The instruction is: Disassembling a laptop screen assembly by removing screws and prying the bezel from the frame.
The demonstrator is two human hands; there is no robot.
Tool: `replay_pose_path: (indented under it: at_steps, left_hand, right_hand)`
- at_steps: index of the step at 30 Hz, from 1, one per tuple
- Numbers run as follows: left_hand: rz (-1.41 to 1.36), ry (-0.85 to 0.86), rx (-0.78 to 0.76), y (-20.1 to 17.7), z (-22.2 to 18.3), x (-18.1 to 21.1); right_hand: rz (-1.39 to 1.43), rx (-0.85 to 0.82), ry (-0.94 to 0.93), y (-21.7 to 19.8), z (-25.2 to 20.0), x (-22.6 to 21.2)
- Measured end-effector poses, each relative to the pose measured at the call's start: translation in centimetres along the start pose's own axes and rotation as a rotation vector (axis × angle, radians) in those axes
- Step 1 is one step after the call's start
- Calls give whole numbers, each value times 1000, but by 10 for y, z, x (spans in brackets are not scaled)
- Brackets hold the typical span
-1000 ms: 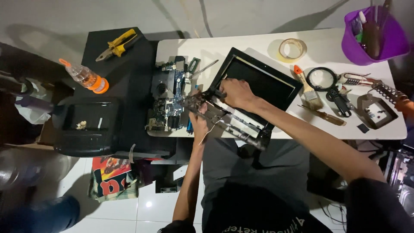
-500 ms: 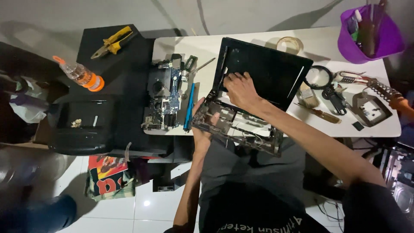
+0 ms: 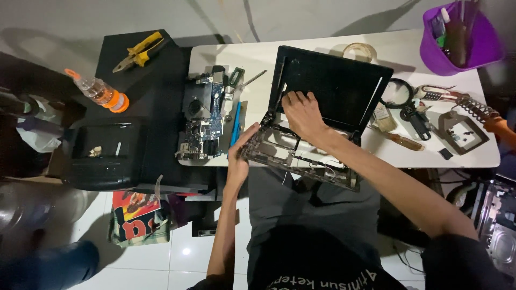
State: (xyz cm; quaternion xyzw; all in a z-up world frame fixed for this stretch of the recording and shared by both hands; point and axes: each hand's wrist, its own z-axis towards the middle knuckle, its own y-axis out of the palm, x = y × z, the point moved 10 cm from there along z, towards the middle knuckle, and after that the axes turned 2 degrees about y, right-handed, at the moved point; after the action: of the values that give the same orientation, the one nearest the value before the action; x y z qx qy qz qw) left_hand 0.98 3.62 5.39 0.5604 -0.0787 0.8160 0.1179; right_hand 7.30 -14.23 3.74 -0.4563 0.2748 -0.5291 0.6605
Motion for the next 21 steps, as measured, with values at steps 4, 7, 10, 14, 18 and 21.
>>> replay_pose_path:
  at_steps: [4,7,10,14,18,21]
  left_hand:
    - [-82,-109,-8,-6,6,-12]
    - [47,-338,-8,-9,12,-20]
    - [459,-278,-90,-7,26,-9]
    - [784,-347,-274,18,42,-12]
    - [778,-301,-210,33,70,-45]
    - [765,-234,-177,32,74,-47]
  right_hand:
    - [-50,73,-32,-12,-3,-9]
    - [-120,80,-14,-5,-7,-12]
    - [-118,119,-14,-19,-7,-16]
    - [-100,108,-7,-15,-10,-15]
    - [-79,74,-19,-8,-12,-14]
    - [-72,140,-7,-29,-10,-9]
